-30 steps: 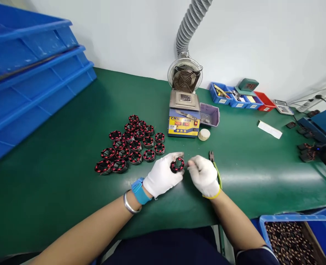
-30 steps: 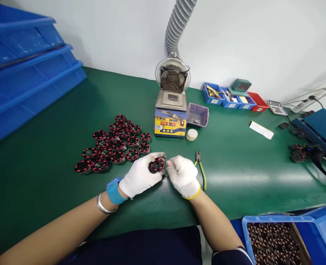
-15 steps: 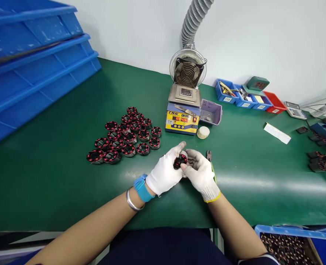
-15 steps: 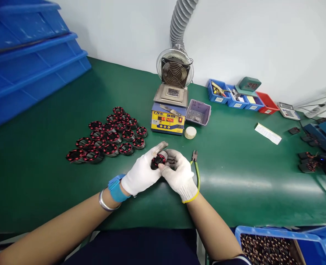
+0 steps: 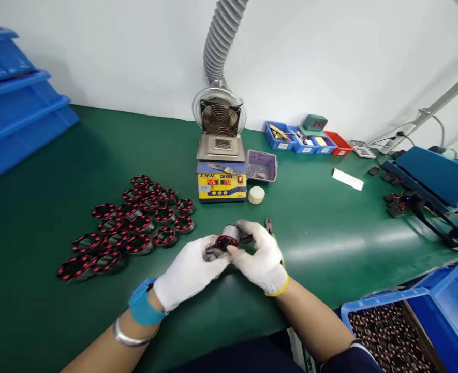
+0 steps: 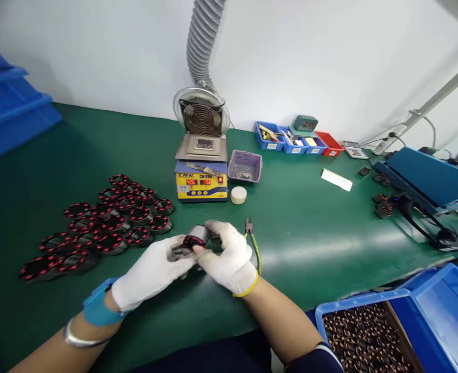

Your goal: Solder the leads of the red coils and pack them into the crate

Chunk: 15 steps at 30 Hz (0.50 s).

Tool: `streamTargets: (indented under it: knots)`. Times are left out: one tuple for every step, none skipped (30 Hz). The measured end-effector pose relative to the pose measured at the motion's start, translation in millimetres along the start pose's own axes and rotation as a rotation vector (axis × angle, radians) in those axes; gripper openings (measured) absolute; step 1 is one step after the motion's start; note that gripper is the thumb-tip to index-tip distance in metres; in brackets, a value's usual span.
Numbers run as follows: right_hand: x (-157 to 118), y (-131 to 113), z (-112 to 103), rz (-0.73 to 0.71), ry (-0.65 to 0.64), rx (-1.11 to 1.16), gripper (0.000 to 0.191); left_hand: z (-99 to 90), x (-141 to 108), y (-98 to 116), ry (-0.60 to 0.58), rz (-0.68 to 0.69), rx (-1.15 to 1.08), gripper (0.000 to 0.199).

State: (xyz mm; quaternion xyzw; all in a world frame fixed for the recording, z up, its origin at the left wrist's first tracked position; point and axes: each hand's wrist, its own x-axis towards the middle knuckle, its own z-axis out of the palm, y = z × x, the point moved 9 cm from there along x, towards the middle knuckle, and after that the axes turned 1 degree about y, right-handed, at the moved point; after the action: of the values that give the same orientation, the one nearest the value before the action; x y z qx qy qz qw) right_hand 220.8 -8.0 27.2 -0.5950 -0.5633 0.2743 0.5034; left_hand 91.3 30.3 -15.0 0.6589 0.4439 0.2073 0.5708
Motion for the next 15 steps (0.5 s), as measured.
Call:
streamTargets:
  knots:
    - [0,7,2,0.046,-0.014,0.046,0.047,1.8,-2,0,-0.042,-0.022,-0.077,0.023]
    - [0,14,4,0.095,-0.025,0.088,0.047,1.5,-4,1,-0.076,-0.031,-0.142,0.023]
    - [0,20,6,0.139,-0.029,0.118,0.047,-0.4,-7,3,-0.108,-0.029,-0.194,0.023]
    - [1,25,6,0.173,-0.023,0.137,0.047,-3.6,-11,6,-0.146,-0.020,-0.237,0.022]
    - [2,28,6,0.197,-0.012,0.151,0.047,-8.4,-15,10,-0.182,-0.002,-0.283,0.022]
    - [3,30,6,0.214,0.003,0.165,0.047,-14.8,-20,15,-0.208,0.029,-0.341,0.022]
    - [4,32,6,0.230,0.012,0.179,0.047,-23.7,-23,21,-0.209,0.074,-0.408,0.023]
    - [4,32,6,0.244,0.018,0.193,0.047,-34.2,-25,27,-0.179,0.123,-0.465,0.027]
    - [5,31,6,0.256,0.020,0.206,0.047,-46.5,-25,30,-0.102,0.170,-0.498,0.031]
    - [5,30,7,0.264,0.018,0.216,0.046,-58.7,-24,31,0.011,0.210,-0.491,0.033]
    - [5,29,7,0.267,0.015,0.221,0.046,-67.9,-23,31,0.134,0.237,-0.435,0.035]
    - [5,28,8,0.264,0.012,0.222,0.046,-71.5,-21,30,0.236,0.249,-0.335,0.036]
    - [4,27,10,0.259,0.005,0.222,0.046,-68.8,-19,30,0.294,0.249,-0.215,0.035]
    - [3,26,11,0.253,-0.005,0.219,0.046,-61.3,-17,31,0.310,0.249,-0.096,0.033]
    - [2,26,13,0.247,-0.018,0.214,0.046,-51.7,-15,32,0.300,0.253,-0.002,0.030]
